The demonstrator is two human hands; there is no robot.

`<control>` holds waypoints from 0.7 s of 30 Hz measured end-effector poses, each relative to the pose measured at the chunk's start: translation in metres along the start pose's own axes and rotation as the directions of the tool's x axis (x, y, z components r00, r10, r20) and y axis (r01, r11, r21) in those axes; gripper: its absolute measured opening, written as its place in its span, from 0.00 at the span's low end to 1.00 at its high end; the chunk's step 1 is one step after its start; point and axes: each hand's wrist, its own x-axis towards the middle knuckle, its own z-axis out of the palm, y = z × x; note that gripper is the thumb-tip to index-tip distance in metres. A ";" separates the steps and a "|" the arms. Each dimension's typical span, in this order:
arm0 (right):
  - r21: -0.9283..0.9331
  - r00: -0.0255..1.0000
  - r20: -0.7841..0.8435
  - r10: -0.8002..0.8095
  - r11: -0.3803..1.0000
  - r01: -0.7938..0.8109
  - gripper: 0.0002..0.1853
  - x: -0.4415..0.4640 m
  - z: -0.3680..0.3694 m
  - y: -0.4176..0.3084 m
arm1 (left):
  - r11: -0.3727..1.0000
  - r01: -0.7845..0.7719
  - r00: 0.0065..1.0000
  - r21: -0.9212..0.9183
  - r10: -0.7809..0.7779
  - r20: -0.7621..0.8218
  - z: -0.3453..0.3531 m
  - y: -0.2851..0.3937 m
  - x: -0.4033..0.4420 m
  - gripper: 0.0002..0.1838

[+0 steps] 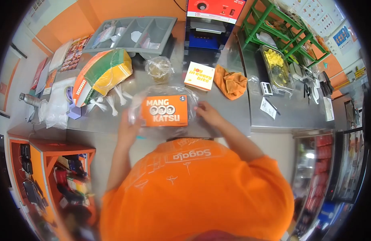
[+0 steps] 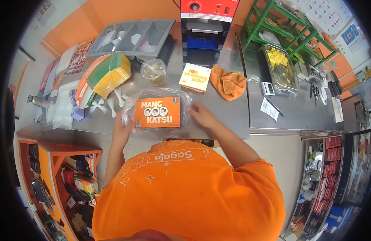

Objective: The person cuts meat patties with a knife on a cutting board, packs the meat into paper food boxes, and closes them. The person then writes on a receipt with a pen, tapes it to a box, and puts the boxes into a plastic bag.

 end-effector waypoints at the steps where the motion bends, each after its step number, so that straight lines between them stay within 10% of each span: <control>1: -0.009 0.997 0.012 -0.075 0.997 0.075 0.28 -0.004 0.006 0.001 | 1.000 0.004 1.000 -0.006 -0.004 -0.001 0.009 0.000 -0.001 0.21; 4: 0.141 0.989 -0.081 -0.121 0.981 0.132 0.24 -0.014 0.004 -0.029 | 0.957 0.163 0.980 0.238 -0.186 0.077 0.022 -0.019 -0.004 0.24; 7: 0.061 0.977 -0.050 -0.209 0.975 0.212 0.20 -0.067 -0.057 -0.108 | 0.909 -0.056 0.998 0.414 0.067 -0.012 0.021 -0.054 -0.002 0.26; 9: -0.032 0.765 -0.342 -0.546 0.820 0.571 0.20 -0.091 -0.067 -0.129 | 0.904 -0.036 0.999 0.426 0.042 -0.005 0.026 -0.040 -0.006 0.25; 11: -0.704 0.227 -0.187 -0.956 0.292 0.648 0.15 -0.107 -0.057 -0.165 | 0.984 0.132 0.990 0.116 -0.124 -0.073 0.022 -0.011 -0.008 0.23; 13: -0.329 0.261 0.138 -0.955 0.204 0.922 0.12 -0.103 -0.015 -0.176 | 0.941 0.269 0.954 -0.204 -0.289 -0.079 0.012 0.008 -0.003 0.21; 15: -0.478 0.639 0.596 -0.487 0.425 0.769 0.20 -0.056 0.030 -0.178 | 0.957 0.238 0.961 -0.164 -0.256 -0.100 -0.003 0.015 0.003 0.20; 21: -0.793 0.848 0.498 -0.182 0.301 0.530 0.37 0.008 0.092 -0.122 | 0.956 0.239 0.965 -0.173 -0.253 -0.068 -0.013 0.007 0.026 0.17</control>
